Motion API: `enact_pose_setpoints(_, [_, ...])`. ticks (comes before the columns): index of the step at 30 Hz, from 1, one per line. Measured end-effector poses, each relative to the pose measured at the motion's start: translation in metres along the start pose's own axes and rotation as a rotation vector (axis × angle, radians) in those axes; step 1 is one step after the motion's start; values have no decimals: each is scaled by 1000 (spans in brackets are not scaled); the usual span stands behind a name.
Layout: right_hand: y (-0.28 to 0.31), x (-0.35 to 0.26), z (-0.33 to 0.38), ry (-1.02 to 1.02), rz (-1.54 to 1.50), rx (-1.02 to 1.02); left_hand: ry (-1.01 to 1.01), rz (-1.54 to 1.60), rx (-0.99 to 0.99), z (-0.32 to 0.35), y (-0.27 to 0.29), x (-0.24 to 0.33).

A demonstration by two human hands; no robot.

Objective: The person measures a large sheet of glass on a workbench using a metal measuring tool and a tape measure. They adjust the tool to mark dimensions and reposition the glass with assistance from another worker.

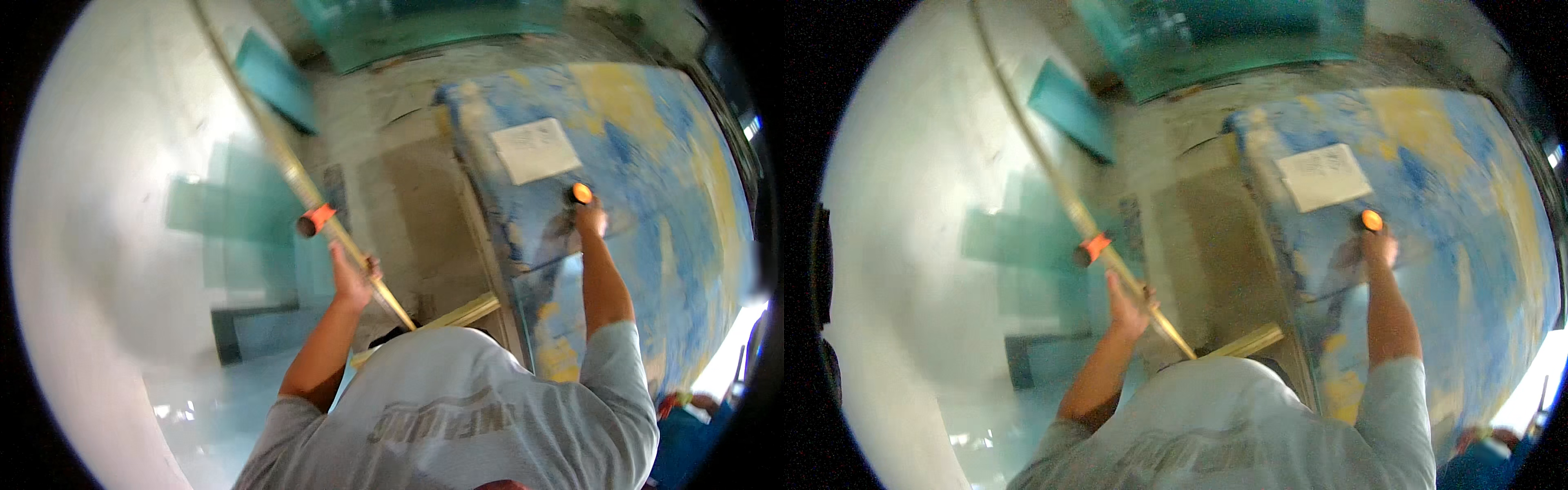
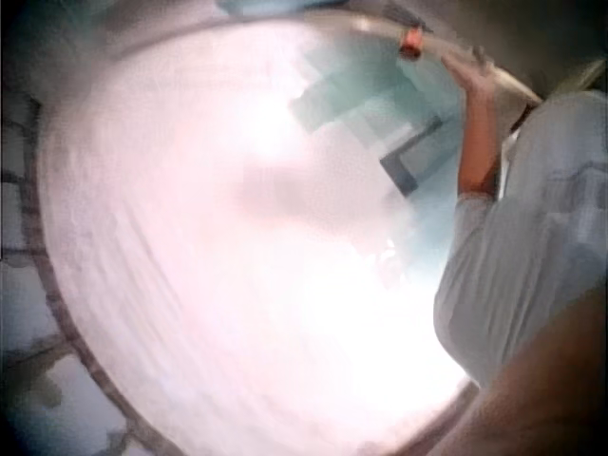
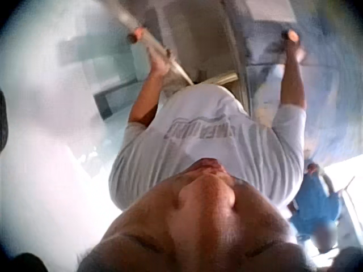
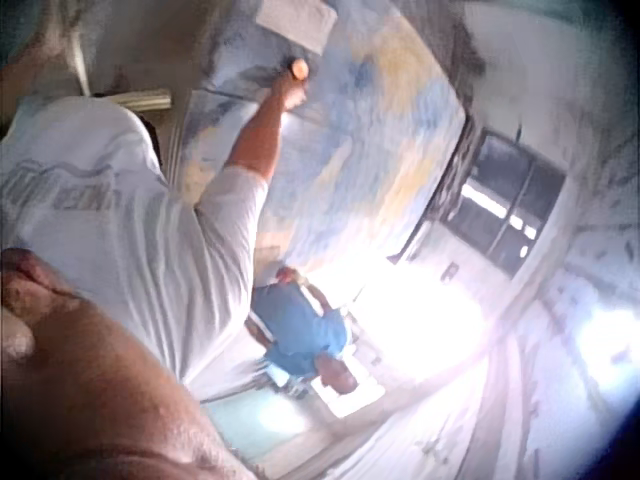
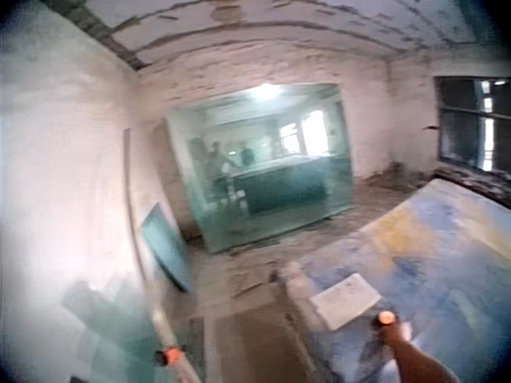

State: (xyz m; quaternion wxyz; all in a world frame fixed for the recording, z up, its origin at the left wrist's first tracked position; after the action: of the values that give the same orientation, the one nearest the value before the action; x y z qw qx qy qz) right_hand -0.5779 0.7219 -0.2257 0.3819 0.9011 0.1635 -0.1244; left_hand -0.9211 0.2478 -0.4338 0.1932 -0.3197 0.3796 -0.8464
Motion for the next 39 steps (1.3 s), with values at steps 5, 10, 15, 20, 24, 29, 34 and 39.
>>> enact_pose_setpoints(5, [144, -114, 171, 397, -494, 103, 2, 0, -315, 39, 88, 104])
enact_pose_setpoints(10, [243, -242, 649, 106, -681, -496, 119, -378, -202, 103, 339, 275])
enact_pose_setpoints(15, [211, -382, 283, 354, -910, -789, 37, -314, -244, 85, -50, 181])
enact_pose_setpoints(20, [193, -425, 262, -167, -807, -1068, 203, -466, -295, 79, -103, 152])
enact_pose_setpoints(24, [176, -452, 246, -94, -575, -874, 272, -491, -408, 76, -125, 154])
enact_pose_setpoints(29, [209, -455, 228, 127, -407, -709, 377, -519, -497, 73, -146, 155])
enact_pose_setpoints(34, [191, -425, 220, 315, -331, -547, 509, -540, -554, 70, -156, 145])
enact_pose_setpoints(39, [185, -400, 221, 531, -485, -411, 565, -548, -557, 77, -162, 145])
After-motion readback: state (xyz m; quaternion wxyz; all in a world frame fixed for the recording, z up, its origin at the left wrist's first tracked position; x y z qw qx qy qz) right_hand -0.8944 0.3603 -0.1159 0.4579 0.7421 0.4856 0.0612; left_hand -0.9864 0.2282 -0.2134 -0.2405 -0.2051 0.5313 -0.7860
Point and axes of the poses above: each hand's wrist, its own z-axis away from the middle knuckle, its own y-axis out of the back of the hand, x = y × z, the point moved 1 cm from there along -z, towards the middle knuckle, and after that the axes turned 12 degrees about x, right-handed, at the moved point
